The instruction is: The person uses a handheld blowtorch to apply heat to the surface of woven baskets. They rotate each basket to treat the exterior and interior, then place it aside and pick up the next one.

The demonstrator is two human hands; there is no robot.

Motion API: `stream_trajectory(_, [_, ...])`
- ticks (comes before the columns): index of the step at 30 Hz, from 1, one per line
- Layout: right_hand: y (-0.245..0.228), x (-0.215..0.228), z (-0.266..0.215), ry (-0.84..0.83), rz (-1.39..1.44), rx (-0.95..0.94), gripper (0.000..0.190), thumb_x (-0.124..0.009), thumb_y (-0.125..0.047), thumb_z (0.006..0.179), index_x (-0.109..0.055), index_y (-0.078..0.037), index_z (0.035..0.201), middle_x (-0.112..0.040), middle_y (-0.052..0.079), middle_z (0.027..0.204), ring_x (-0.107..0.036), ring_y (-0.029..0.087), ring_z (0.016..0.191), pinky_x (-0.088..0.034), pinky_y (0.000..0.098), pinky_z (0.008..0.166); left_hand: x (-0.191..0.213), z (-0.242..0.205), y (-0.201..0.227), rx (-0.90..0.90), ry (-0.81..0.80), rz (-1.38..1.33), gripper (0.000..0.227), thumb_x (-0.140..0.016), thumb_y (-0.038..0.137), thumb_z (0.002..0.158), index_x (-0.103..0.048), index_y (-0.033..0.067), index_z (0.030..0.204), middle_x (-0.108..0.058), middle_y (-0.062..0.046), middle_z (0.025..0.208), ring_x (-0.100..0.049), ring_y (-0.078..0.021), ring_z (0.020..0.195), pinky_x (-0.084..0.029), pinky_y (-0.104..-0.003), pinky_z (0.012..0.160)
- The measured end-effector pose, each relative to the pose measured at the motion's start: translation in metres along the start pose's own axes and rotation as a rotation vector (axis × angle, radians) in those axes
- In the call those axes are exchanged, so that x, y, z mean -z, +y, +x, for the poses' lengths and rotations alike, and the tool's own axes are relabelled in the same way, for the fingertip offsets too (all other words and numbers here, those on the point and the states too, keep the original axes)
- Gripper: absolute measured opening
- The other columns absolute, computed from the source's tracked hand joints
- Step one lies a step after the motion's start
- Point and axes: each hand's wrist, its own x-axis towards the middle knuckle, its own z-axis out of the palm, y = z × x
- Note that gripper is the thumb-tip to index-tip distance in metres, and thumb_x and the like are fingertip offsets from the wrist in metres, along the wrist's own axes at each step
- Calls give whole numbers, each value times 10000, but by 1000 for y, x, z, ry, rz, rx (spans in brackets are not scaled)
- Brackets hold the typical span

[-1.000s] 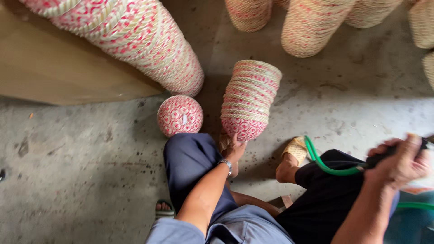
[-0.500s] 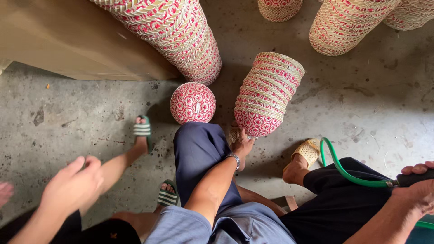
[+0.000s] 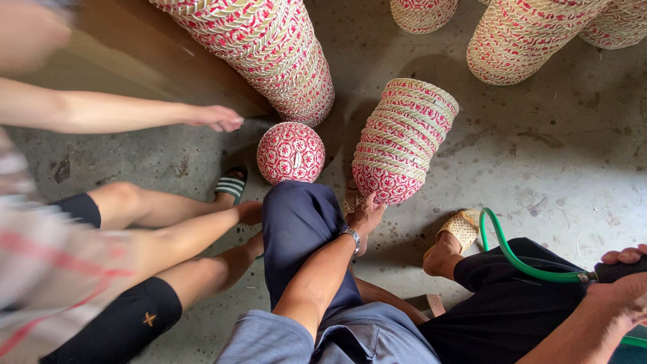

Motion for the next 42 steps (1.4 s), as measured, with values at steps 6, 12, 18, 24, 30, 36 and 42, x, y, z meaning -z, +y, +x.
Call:
stream_trajectory(6, [-7,-6,-10,-24,81,-40,187,-564,-180,1144,-548,-38,1024,-513,42,847,-542,143,786,-443,288,716,0,-5,-7,-56,20,131,547,-629,395,913,-572,120,1383,-723,-184,1168,-671,-396,1078,-524,-483,936])
stream_trajectory(12, [-60,-89,-63,-39,-53,221,210,-544,-172,1219,-510,-44,1056,-549,104,830,-574,204,677,-482,374,585,-1,2,-8,-137,95,49,601,-650,408,893,-527,81,1382,-719,-210,1147,-695,-384,1066,-539,-468,927])
stream_trajectory(18, [-97,-142,-91,-17,-17,208,252,-581,-171,1253,-480,-44,1060,-579,123,827,-561,215,617,-470,370,527,1,20,16,-138,247,96,965,-695,438,883,-180,44,1597,-489,-313,1433,-476,-424,1339,-392,-468,1111])
stream_trajectory(24, [-108,-164,-101,55,-44,177,202,-618,-220,1238,-545,-45,1168,-587,107,799,-548,185,591,-455,322,504,38,22,102,-341,237,553,1067,-745,465,856,-104,190,1664,-199,-217,1657,-174,-411,1555,-198,-588,1261])
stream_trajectory(30, [-109,-172,-102,86,-25,150,196,-647,-205,1191,-563,-31,1218,-602,123,810,-551,179,589,-463,340,538,47,58,153,-438,113,621,1085,-798,485,804,-157,205,1633,-176,-227,1664,-155,-445,1521,-213,-676,1171])
stream_trajectory(36, [-112,-183,-107,126,-60,131,245,-662,-225,1137,-575,-16,1233,-605,122,844,-547,189,606,-460,333,520,40,140,202,-673,128,743,1031,-800,451,817,-233,158,1627,-223,-183,1677,-177,-409,1543,-217,-672,1193])
stream_trajectory(42, [-112,-194,-107,173,-90,97,292,-689,-232,1092,-587,9,1222,-613,112,849,-582,183,633,-480,329,525,35,191,274,-666,-35,954,1076,-822,489,784,-224,142,1608,-235,-173,1647,-154,-390,1550,-128,-664,1203])
